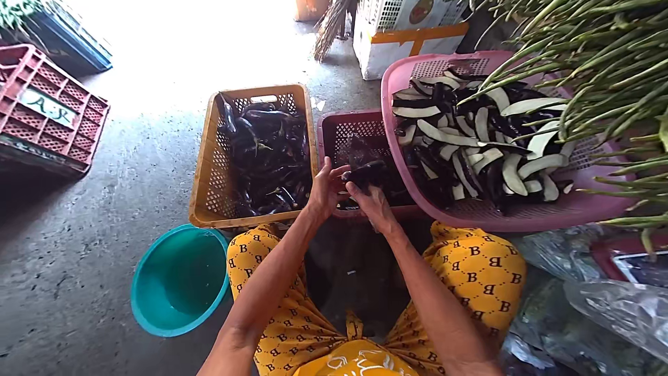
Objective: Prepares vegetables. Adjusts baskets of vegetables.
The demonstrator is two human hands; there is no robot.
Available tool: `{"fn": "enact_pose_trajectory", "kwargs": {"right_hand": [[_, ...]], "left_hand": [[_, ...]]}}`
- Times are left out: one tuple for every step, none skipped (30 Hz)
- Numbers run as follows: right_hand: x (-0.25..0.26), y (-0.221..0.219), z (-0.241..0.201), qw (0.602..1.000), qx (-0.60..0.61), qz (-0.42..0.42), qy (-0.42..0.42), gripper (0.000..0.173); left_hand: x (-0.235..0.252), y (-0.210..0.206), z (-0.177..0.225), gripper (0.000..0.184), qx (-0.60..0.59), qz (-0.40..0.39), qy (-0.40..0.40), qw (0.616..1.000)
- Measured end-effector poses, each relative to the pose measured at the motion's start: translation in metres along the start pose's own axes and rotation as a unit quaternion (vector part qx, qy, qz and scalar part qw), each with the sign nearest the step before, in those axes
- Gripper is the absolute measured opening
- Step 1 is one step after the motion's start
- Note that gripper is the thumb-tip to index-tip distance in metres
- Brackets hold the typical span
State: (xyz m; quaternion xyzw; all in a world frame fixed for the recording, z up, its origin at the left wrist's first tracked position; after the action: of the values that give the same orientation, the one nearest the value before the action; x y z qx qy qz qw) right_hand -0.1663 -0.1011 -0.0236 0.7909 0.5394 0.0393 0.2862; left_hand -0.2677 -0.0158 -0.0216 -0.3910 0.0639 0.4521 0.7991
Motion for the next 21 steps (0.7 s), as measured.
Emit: {"fn": "enact_pose_trajectory", "kwargs": {"right_hand": [[-0.001,0.000,0.000,0.999,-0.034,0.000,0.003,0.056],[-0.001,-0.001,-0.002,0.997,-0.076,-0.010,-0.001,0.061],[-0.001,-0.002,-0.004,0.993,-0.117,-0.021,-0.010,0.066],[-0.003,-0.003,-0.006,0.989,-0.143,-0.025,-0.016,0.071],[-0.005,-0.005,-0.009,0.987,-0.157,-0.023,-0.017,0.074],[-0.007,-0.006,-0.011,0.985,-0.169,-0.016,-0.015,0.077],[-0.009,-0.006,-0.013,0.983,-0.182,-0.002,-0.007,0.080],[-0.010,-0.006,-0.014,0.981,-0.192,0.010,0.001,0.082],[-0.011,-0.006,-0.015,0.980,-0.201,0.015,0.004,0.083],[-0.012,-0.006,-0.016,0.978,-0.207,0.018,0.006,0.084],[-0.013,-0.006,-0.016,0.977,-0.211,0.021,0.010,0.083],[-0.013,-0.007,-0.016,0.976,-0.215,0.031,0.019,0.081],[-0.014,-0.009,-0.017,0.974,-0.219,0.048,0.035,0.079],[-0.015,-0.010,-0.016,0.970,-0.227,0.071,0.056,0.077],[-0.016,-0.012,-0.016,0.964,-0.235,0.096,0.076,0.076],[-0.017,-0.013,-0.015,0.959,-0.241,0.115,0.091,0.076],[-0.017,-0.015,-0.015,0.955,-0.246,0.131,0.104,0.075],[-0.017,-0.015,-0.015,0.952,-0.249,0.140,0.112,0.074],[-0.017,-0.015,-0.016,0.949,-0.254,0.145,0.114,0.072],[-0.018,-0.014,-0.017,0.949,-0.256,0.143,0.112,0.071],[-0.018,-0.014,-0.017,0.951,-0.254,0.136,0.109,0.069]], "left_hand": [[0.000,0.000,-0.003,0.075,-0.016,-0.019,0.037,0.999],[0.000,-0.004,-0.007,0.071,-0.041,-0.035,0.063,0.997],[0.000,-0.007,-0.011,0.063,-0.067,-0.037,0.075,0.994],[0.000,-0.009,-0.013,0.056,-0.086,-0.042,0.072,0.993],[0.000,-0.009,-0.014,0.051,-0.097,-0.047,0.059,0.992],[0.000,-0.009,-0.014,0.048,-0.100,-0.047,0.043,0.993],[0.000,-0.009,-0.014,0.048,-0.106,-0.049,0.029,0.993],[0.000,-0.009,-0.013,0.048,-0.110,-0.052,0.019,0.992],[0.000,-0.009,-0.013,0.048,-0.115,-0.051,0.012,0.992],[0.000,-0.010,-0.013,0.046,-0.119,-0.048,0.008,0.992],[-0.001,-0.010,-0.013,0.045,-0.120,-0.043,0.006,0.992],[-0.002,-0.010,-0.013,0.046,-0.123,-0.037,0.006,0.992],[-0.003,-0.010,-0.012,0.047,-0.125,-0.034,0.006,0.991],[-0.003,-0.010,-0.011,0.048,-0.127,-0.033,0.008,0.991],[-0.002,-0.010,-0.011,0.049,-0.130,-0.033,0.010,0.991],[-0.001,-0.010,-0.011,0.049,-0.131,-0.031,0.014,0.991],[-0.001,-0.010,-0.011,0.049,-0.131,-0.030,0.020,0.991],[0.000,-0.009,-0.011,0.050,-0.135,-0.032,0.030,0.990],[0.000,-0.009,-0.010,0.051,-0.139,-0.040,0.042,0.989],[0.001,-0.009,-0.009,0.051,-0.138,-0.052,0.052,0.988],[0.000,-0.009,-0.007,0.048,-0.134,-0.061,0.050,0.988]]}}
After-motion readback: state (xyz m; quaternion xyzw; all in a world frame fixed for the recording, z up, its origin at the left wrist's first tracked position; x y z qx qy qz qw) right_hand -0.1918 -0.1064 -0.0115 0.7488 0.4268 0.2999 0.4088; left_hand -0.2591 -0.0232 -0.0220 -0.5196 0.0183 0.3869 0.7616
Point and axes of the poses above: each hand's wrist, its own x-axis towards the middle knuckle, its own y-axis out of the back of the hand, z = x × y, the point moved 4 cm from there along x, towards the middle knuckle, and after that the axes turned 10 degrees about -x, right-handed, at the moved point
